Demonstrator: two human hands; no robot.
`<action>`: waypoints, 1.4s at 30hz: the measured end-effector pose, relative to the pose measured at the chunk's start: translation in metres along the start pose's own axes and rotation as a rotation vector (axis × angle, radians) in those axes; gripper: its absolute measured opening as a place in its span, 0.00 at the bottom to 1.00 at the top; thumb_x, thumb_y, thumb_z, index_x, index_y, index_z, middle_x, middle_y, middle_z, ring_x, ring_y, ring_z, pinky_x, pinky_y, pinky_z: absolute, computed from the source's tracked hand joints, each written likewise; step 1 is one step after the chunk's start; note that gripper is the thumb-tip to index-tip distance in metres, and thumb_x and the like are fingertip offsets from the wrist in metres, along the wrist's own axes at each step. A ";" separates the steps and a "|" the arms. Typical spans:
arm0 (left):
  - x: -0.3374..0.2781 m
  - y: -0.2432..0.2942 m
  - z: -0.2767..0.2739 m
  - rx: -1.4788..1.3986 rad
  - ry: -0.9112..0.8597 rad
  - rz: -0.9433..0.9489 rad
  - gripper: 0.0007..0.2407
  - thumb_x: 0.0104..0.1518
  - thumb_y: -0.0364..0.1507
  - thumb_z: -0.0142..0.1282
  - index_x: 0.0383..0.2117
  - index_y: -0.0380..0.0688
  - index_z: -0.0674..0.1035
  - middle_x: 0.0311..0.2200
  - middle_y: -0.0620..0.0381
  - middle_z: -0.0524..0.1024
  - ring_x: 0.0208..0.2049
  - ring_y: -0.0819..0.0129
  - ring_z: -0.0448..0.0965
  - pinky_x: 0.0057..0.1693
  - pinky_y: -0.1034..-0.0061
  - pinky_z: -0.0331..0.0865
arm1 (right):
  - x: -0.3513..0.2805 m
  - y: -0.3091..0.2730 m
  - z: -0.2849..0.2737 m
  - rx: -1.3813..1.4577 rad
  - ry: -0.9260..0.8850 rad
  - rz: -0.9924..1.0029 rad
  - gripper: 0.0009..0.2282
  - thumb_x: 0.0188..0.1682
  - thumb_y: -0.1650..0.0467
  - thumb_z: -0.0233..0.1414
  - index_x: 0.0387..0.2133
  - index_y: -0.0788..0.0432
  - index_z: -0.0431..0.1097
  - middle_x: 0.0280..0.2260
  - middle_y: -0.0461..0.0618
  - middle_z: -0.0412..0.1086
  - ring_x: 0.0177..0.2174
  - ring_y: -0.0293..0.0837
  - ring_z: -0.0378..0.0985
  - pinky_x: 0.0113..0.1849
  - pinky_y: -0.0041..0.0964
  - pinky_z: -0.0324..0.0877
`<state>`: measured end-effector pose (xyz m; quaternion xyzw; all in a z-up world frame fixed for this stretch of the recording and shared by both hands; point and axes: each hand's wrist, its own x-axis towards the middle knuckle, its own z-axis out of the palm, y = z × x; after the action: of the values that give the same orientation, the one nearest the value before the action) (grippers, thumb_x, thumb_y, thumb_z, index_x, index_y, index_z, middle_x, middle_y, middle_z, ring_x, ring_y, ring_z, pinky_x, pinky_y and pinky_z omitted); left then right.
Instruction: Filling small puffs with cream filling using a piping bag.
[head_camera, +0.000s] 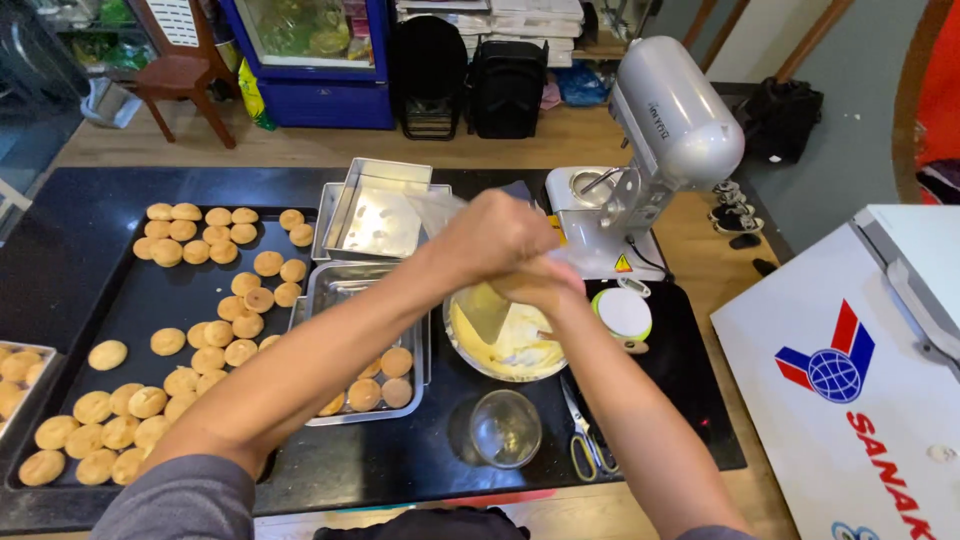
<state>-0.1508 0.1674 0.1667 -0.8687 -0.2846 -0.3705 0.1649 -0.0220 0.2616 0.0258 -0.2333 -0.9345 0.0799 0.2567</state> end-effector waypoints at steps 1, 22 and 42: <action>-0.001 0.006 0.008 0.003 -0.002 -0.009 0.17 0.53 0.43 0.62 0.17 0.44 0.74 0.18 0.52 0.71 0.23 0.55 0.75 0.30 0.62 0.67 | -0.001 0.005 0.018 -0.067 0.019 -0.005 0.19 0.54 0.57 0.55 0.53 0.51 0.68 0.51 0.50 0.70 0.52 0.47 0.71 0.56 0.45 0.64; -0.041 -0.098 0.036 0.079 -0.243 -0.443 0.27 0.46 0.55 0.64 0.12 0.43 0.73 0.14 0.49 0.71 0.20 0.48 0.73 0.30 0.59 0.67 | 0.026 0.016 -0.046 0.587 -0.397 0.159 0.20 0.57 0.57 0.43 0.48 0.59 0.73 0.49 0.56 0.74 0.51 0.49 0.75 0.53 0.42 0.68; -0.062 0.080 0.116 0.050 0.134 -0.858 0.36 0.35 0.28 0.66 0.55 0.28 0.65 0.52 0.34 0.67 0.56 0.38 0.65 0.60 0.44 0.58 | -0.020 0.023 -0.005 1.395 0.323 0.819 0.33 0.58 0.51 0.24 0.60 0.60 0.65 0.55 0.57 0.70 0.57 0.47 0.67 0.60 0.39 0.57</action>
<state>-0.0725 0.1390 0.0369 -0.6417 -0.6172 -0.4539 0.0350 0.0055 0.2725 0.0151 -0.3511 -0.4626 0.6947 0.4244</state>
